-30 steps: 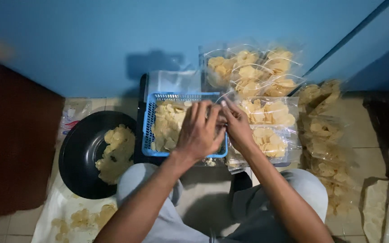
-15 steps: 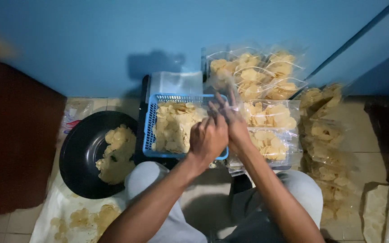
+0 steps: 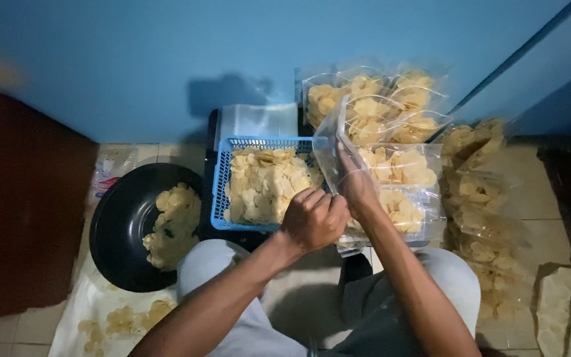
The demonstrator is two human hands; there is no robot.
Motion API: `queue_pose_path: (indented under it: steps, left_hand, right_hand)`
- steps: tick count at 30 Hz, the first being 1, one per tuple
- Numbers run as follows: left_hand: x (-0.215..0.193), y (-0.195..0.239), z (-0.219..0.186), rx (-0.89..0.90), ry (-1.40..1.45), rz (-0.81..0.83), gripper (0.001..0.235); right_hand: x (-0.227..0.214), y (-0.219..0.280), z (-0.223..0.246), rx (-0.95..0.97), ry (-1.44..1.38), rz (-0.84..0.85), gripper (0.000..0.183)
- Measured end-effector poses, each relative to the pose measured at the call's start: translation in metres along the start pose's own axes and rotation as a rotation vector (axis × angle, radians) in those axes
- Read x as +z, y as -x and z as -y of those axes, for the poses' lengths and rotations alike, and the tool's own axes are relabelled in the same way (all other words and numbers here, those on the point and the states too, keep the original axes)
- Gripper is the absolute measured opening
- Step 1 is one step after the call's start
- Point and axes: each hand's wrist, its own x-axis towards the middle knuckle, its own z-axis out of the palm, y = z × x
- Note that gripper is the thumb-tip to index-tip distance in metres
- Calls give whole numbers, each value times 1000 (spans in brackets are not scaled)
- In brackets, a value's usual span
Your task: The person sits on the floor and packs potato chips from a blue basket into clear plastic bags. They use both hands to scoop the chips and fill the bags, placing the filled bags aside.
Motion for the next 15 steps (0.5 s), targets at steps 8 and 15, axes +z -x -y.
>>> queue_pose_path:
  steps: [8,15]
  left_hand:
    - [-49,-13,28,-116,168,442,63]
    - [-52,2,104,-744,586,135,83]
  right_hand:
    - [-23,1,-17,-77,239,199,58]
    - [-15,28,48,-56,170,788,83]
